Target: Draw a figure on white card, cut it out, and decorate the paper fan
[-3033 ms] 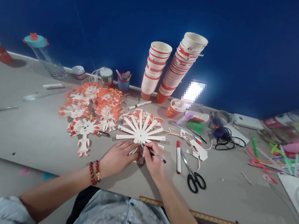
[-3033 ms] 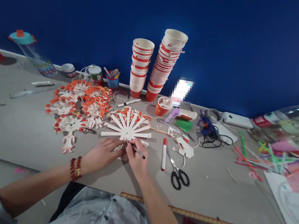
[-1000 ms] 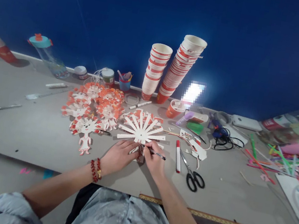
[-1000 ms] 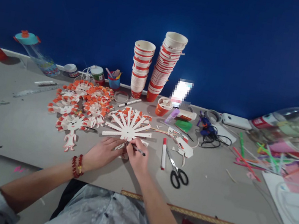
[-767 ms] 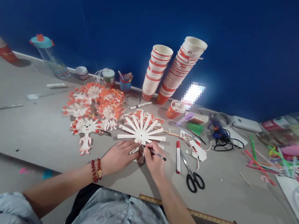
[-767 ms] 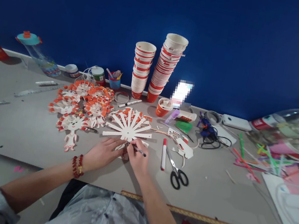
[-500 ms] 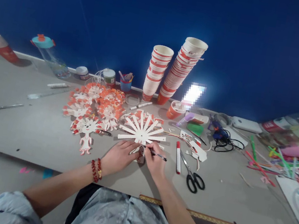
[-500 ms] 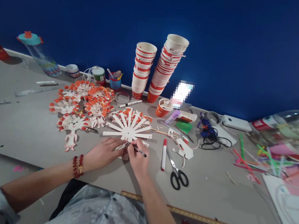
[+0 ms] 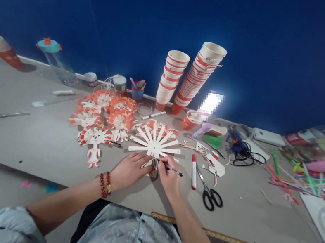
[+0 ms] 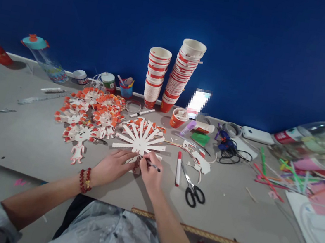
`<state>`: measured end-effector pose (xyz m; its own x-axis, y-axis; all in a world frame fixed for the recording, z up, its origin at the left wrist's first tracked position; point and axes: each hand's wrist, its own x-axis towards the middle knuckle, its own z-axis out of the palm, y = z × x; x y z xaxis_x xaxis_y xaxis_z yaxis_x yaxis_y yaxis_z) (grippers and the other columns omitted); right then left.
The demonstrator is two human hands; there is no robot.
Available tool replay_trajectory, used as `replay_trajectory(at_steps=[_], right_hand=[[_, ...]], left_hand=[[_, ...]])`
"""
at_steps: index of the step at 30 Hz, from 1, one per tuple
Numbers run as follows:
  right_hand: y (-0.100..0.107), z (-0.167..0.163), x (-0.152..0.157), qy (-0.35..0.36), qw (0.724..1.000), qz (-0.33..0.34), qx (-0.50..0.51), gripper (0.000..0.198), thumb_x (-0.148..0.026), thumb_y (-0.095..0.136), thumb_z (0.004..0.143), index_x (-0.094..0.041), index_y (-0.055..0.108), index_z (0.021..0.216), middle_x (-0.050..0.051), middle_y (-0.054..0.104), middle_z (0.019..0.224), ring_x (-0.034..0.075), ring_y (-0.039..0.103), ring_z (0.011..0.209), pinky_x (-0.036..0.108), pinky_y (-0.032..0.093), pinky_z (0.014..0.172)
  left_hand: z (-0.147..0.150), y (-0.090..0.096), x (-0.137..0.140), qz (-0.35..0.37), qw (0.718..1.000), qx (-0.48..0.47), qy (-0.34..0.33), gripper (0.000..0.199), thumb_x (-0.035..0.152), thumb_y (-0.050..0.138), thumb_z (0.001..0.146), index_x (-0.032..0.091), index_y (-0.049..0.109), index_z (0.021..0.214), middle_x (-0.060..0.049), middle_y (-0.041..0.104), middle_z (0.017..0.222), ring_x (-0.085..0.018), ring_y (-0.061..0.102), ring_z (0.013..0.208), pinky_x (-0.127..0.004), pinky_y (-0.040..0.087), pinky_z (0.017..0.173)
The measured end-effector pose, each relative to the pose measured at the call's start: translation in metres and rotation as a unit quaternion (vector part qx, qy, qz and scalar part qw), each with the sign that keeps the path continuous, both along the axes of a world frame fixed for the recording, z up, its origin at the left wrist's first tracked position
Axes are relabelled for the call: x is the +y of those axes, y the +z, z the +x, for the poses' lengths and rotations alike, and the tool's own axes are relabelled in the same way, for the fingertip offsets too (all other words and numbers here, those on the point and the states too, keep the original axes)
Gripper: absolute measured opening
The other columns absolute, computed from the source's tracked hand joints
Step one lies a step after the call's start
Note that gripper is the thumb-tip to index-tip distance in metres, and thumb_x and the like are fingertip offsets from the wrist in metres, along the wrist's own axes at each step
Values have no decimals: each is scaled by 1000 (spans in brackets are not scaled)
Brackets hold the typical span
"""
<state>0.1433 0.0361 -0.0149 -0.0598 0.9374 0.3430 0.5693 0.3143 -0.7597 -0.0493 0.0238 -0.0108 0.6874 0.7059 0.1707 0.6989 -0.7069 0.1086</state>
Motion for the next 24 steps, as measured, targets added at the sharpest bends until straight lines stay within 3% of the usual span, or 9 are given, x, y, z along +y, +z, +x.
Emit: replay_trajectory(at_steps=[24], right_hand=[[2, 0, -4, -3, 1000, -13, -4, 14, -22, 49, 85, -23, 54, 71, -2, 58, 61, 15, 52, 54, 24, 42, 56]], left_hand=[[0, 0, 0, -10, 1000, -1, 1, 29, 22, 50, 97, 22, 58, 125, -9, 48, 145, -25, 51, 121, -41, 41, 98]])
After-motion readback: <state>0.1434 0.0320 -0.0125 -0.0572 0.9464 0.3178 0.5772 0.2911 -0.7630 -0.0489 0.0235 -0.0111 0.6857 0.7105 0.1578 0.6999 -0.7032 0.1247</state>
